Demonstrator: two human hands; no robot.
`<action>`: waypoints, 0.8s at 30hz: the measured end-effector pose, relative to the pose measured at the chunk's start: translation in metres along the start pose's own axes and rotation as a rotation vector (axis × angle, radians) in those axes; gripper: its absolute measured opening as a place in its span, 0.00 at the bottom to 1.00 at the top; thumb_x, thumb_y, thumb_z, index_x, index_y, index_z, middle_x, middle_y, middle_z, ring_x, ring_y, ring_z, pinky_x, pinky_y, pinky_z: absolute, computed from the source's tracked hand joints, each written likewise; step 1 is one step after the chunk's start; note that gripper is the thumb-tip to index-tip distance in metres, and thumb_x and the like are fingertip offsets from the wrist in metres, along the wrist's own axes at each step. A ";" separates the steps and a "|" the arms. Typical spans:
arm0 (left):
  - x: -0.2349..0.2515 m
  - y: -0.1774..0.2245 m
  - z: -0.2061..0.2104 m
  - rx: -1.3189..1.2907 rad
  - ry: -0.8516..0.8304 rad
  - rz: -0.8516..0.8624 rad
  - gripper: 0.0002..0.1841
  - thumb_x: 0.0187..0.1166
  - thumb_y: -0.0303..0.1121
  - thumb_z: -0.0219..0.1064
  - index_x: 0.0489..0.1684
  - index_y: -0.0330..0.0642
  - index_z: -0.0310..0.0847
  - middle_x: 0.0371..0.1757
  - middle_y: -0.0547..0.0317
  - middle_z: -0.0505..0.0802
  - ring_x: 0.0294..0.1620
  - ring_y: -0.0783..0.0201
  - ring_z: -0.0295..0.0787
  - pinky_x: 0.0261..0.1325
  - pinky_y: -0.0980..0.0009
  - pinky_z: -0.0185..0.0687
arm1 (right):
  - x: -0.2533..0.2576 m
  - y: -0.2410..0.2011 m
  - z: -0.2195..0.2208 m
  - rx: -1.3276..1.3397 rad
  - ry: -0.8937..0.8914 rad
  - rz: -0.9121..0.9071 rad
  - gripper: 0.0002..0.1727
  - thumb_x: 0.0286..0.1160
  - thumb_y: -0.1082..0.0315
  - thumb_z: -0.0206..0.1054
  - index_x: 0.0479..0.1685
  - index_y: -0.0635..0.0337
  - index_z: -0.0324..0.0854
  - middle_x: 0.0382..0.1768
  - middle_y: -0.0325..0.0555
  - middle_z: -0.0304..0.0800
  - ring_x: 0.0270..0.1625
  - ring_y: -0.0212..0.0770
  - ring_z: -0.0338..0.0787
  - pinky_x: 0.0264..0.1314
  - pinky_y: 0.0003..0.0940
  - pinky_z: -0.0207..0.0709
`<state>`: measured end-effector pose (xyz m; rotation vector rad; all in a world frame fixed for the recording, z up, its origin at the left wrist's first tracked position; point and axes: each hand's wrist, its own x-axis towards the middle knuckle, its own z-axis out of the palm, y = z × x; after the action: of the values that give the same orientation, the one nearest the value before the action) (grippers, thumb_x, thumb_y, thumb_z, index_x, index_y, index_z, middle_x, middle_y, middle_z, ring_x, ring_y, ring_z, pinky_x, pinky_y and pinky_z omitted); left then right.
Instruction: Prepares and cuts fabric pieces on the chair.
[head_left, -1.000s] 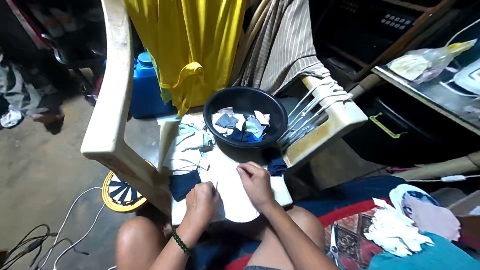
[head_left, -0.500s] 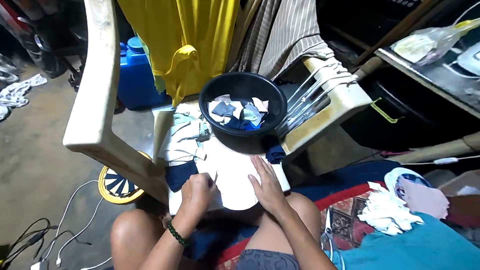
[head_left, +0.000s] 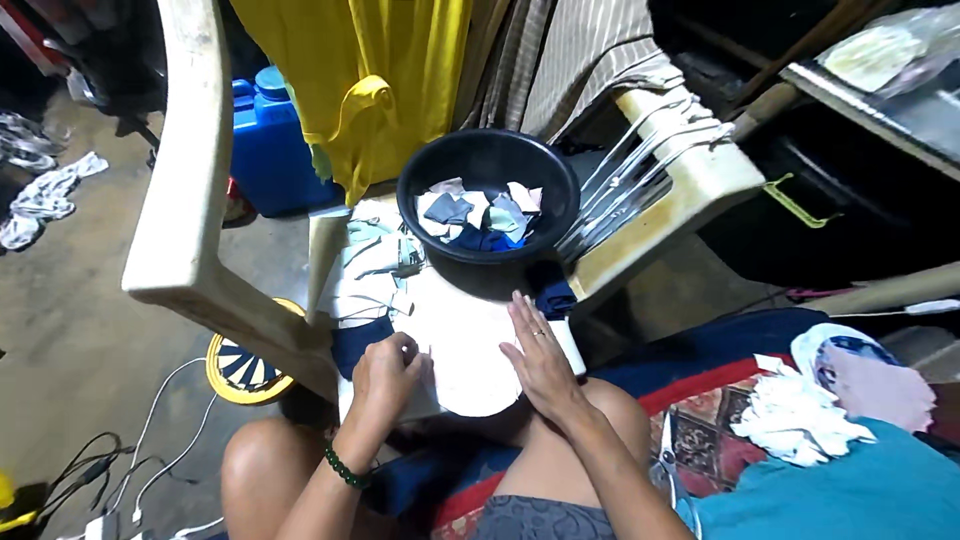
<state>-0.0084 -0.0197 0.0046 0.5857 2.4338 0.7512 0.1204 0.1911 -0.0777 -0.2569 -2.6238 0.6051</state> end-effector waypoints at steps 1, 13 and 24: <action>0.001 0.002 0.002 0.008 0.006 0.000 0.16 0.81 0.39 0.70 0.56 0.36 0.87 0.43 0.46 0.94 0.45 0.49 0.91 0.54 0.46 0.83 | 0.000 0.001 0.001 0.015 0.028 0.008 0.31 0.85 0.58 0.57 0.78 0.76 0.73 0.83 0.68 0.71 0.86 0.68 0.70 0.88 0.60 0.61; 0.002 0.005 0.008 0.052 0.034 -0.037 0.16 0.76 0.36 0.75 0.56 0.36 0.86 0.42 0.47 0.93 0.45 0.48 0.91 0.52 0.46 0.83 | -0.010 0.004 0.008 0.226 0.262 0.058 0.29 0.73 0.68 0.68 0.71 0.79 0.75 0.66 0.63 0.89 0.72 0.55 0.87 0.79 0.44 0.75; 0.003 0.005 0.003 0.009 -0.020 -0.043 0.16 0.76 0.34 0.75 0.57 0.35 0.86 0.46 0.46 0.92 0.49 0.48 0.90 0.56 0.46 0.82 | -0.008 0.000 0.005 0.227 0.231 0.094 0.26 0.72 0.69 0.70 0.66 0.78 0.79 0.60 0.64 0.91 0.66 0.59 0.90 0.72 0.50 0.80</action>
<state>-0.0074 -0.0135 0.0046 0.5403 2.4247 0.7132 0.1256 0.1873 -0.0847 -0.3583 -2.3093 0.8445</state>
